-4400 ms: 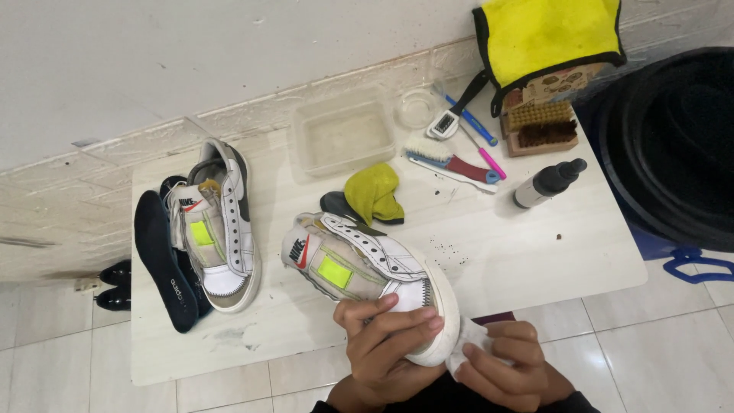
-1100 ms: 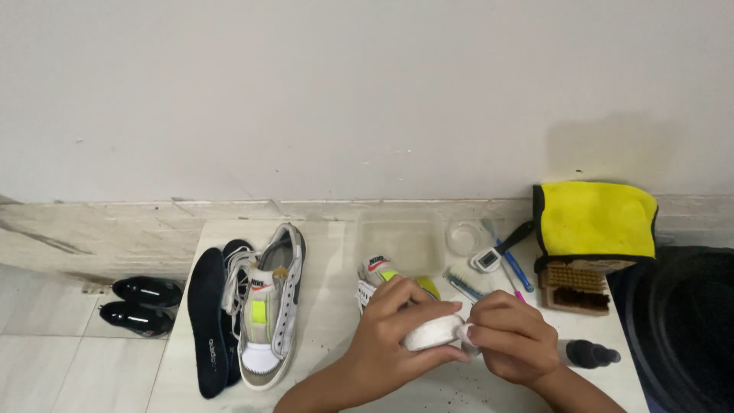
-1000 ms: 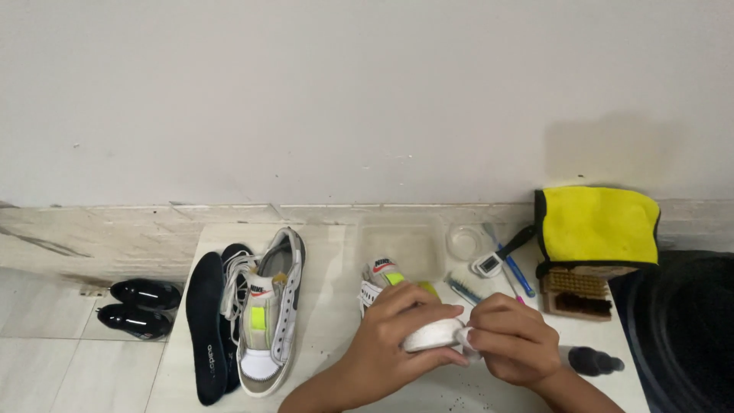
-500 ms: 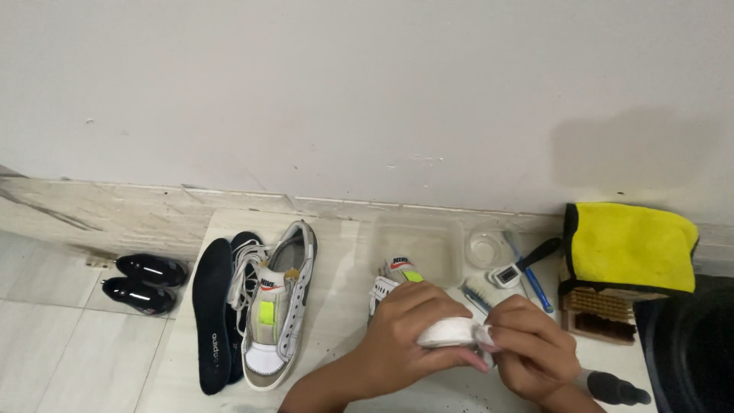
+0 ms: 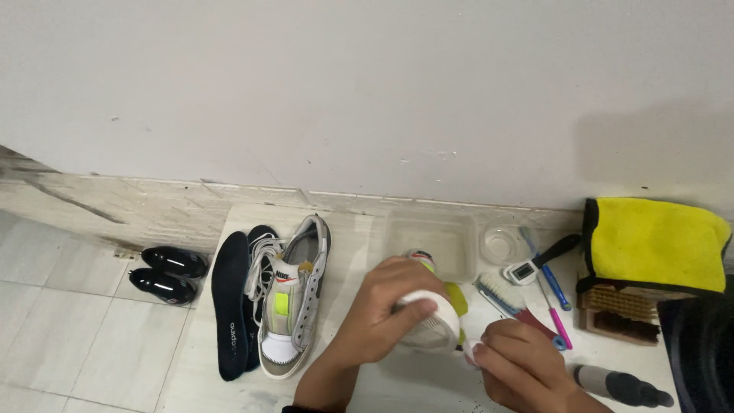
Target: The person cleans the sole of a white Nike sneaker using a white cloth and a spray bottle. They wipe the shoe repeatedly, then spray the cloth with liquid from a small bottle and continue wiping the same area.
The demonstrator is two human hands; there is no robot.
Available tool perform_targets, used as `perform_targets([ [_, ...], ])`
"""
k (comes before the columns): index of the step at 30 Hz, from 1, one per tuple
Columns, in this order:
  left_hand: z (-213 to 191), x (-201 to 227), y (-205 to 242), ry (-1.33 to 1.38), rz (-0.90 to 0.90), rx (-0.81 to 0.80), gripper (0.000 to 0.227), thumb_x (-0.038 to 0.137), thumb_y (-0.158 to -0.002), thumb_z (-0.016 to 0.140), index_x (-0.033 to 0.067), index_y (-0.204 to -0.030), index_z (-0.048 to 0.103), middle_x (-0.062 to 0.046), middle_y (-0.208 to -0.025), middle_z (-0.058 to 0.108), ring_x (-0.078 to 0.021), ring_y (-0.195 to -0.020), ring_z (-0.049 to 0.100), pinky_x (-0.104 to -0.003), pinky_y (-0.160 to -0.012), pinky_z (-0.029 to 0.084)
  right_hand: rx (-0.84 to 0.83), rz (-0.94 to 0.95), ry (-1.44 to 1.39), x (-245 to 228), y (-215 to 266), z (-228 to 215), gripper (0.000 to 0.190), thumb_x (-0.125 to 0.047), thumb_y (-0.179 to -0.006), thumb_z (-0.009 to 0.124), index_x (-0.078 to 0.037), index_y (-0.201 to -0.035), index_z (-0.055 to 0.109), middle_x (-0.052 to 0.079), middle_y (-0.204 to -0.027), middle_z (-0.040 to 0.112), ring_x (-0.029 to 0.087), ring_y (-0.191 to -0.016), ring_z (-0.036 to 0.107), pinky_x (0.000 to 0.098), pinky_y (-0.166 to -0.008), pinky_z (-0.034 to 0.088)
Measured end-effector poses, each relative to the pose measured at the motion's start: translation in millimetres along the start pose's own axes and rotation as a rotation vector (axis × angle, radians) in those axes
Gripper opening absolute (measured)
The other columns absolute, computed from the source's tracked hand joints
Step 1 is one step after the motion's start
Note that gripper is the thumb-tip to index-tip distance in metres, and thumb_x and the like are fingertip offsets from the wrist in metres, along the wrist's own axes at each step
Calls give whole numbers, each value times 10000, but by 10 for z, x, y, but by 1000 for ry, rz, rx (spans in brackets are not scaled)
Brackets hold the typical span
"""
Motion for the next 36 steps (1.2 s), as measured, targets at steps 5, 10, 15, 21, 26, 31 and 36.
perform_targets([
  [5,-51,-21,-30,-48,55,98,371,264,-1031,410,89,-809,650,-3,-804,686,-171,-742,652,-345,-813,431,132,-119,39,-26,-145,145,97,-55,-836,651,-17,-925,657,64,-843,616,223,-642,612,280,-611,559],
  [10,-119,-48,-41,7,179,41,412,281,-1045,397,74,-806,660,2,-785,679,-205,-759,555,-342,-773,459,100,-168,-8,-54,-234,222,132,-16,-837,650,16,-964,646,77,-867,606,226,-612,593,266,-571,535],
  [15,-102,-49,-63,-101,258,156,404,300,-982,394,36,-752,594,-51,-654,539,-217,-652,465,-352,-641,386,212,-196,2,-38,-241,320,41,-18,-823,644,-28,-861,656,54,-766,599,224,-569,562,268,-523,498],
  [21,-87,12,-40,-189,144,112,330,284,-1024,423,80,-877,636,-34,-802,645,-215,-765,588,-367,-797,394,128,-145,-101,-92,-312,268,100,-92,-869,603,-2,-895,636,93,-837,638,285,-741,704,295,-664,629],
  [26,46,120,-29,-78,42,150,396,276,-1050,303,75,-815,551,-46,-793,584,-210,-742,518,-349,-763,381,114,-183,-170,-42,-329,313,156,-52,-847,670,3,-980,611,111,-897,619,285,-739,691,334,-696,647],
  [31,37,74,-9,20,102,69,441,282,-1076,276,69,-744,471,-39,-706,510,-215,-637,423,-360,-705,336,127,-173,-215,25,-330,296,177,-13,-849,649,35,-1012,600,143,-945,609,316,-784,697,357,-706,642],
  [36,30,26,0,65,18,-111,430,277,-1066,312,106,-715,493,12,-699,523,-168,-644,430,-326,-706,338,60,-294,-215,40,-268,280,107,-88,-874,612,19,-871,605,151,-819,630,318,-717,671,385,-665,623],
])
Point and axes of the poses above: each hand's wrist, its own y-axis away from the middle knuckle, its own z-axis out of the palm, x = y × z, the point moved 2 cm from there along -y, towards the middle knuckle
